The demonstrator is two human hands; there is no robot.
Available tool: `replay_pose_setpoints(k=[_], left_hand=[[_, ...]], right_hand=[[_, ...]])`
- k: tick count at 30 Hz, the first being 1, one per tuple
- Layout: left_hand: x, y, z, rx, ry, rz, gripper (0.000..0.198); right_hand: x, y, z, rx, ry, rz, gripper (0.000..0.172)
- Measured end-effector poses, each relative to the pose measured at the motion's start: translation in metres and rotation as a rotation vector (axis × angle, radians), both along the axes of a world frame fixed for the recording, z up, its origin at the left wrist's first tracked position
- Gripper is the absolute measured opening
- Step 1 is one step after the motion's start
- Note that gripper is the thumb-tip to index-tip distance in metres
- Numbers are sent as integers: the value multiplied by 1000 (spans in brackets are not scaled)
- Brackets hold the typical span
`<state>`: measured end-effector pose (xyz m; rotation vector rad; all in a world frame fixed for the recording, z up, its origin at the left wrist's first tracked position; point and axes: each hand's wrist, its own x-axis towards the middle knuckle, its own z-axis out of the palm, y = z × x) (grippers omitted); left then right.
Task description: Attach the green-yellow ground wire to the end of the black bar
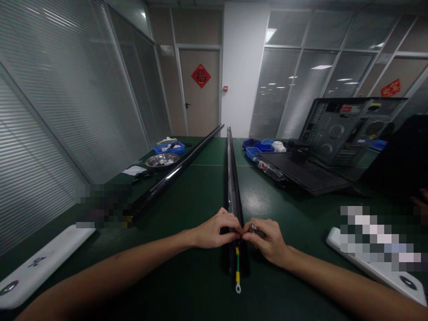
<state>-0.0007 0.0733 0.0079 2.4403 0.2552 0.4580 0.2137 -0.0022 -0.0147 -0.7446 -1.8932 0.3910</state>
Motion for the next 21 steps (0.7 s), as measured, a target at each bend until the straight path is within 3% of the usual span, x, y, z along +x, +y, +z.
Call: replay_pose_setpoints(k=[21], left_hand=[[0,2,-4,3,21,17,21]], right_hand=[[-1,1,3,-51,-36,13,32]])
